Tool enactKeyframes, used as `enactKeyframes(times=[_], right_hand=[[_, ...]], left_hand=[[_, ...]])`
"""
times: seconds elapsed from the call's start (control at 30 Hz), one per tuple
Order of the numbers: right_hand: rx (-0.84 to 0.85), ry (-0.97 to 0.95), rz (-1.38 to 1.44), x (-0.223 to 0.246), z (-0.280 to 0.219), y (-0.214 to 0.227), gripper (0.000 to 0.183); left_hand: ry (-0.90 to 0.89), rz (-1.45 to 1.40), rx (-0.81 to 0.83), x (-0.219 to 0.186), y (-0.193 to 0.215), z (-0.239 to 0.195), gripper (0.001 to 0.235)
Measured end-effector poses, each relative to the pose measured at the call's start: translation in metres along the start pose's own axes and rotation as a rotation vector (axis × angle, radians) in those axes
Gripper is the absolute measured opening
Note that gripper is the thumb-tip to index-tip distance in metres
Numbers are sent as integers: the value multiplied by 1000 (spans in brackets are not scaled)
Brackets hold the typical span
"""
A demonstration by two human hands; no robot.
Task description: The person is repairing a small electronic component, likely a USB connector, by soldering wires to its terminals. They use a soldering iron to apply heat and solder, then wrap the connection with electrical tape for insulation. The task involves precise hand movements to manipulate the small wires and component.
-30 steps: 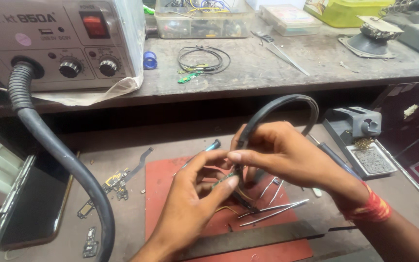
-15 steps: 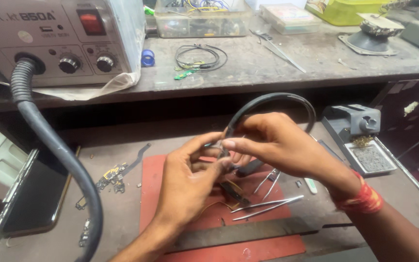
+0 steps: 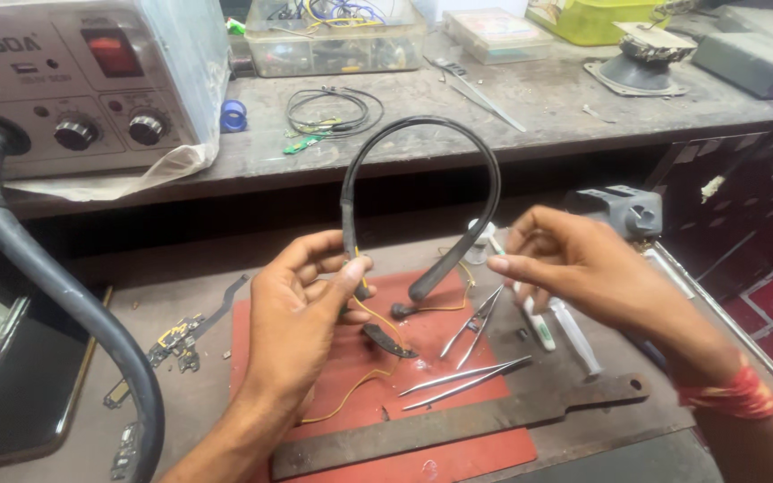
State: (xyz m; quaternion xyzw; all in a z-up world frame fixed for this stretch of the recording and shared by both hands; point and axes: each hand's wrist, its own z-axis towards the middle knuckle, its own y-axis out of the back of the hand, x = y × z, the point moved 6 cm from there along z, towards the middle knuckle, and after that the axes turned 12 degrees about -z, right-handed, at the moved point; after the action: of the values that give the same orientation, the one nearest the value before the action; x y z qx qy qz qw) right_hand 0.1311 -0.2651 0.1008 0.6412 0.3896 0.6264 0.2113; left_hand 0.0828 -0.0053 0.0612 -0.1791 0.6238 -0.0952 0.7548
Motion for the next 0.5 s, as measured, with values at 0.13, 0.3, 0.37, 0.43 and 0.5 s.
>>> enactKeyframes(times=[0.13, 0.3, 0.37, 0.43, 0.5], right_hand=[[-25, 117, 115, 11, -1, -10, 37], [24, 296, 170, 22, 5, -25, 28], [13, 317, 203, 24, 6, -26, 27], [5, 363, 225, 29, 5, -26, 27], [0, 435, 237, 35, 4, -25, 27]], left_hand=[[18, -56, 27, 2, 1, 1, 35], [23, -51, 15, 2, 10, 1, 37], [22, -12, 18, 2, 13, -2, 35], [85, 11, 4, 6, 16, -2, 34], [215, 17, -28, 15, 21, -2, 35]])
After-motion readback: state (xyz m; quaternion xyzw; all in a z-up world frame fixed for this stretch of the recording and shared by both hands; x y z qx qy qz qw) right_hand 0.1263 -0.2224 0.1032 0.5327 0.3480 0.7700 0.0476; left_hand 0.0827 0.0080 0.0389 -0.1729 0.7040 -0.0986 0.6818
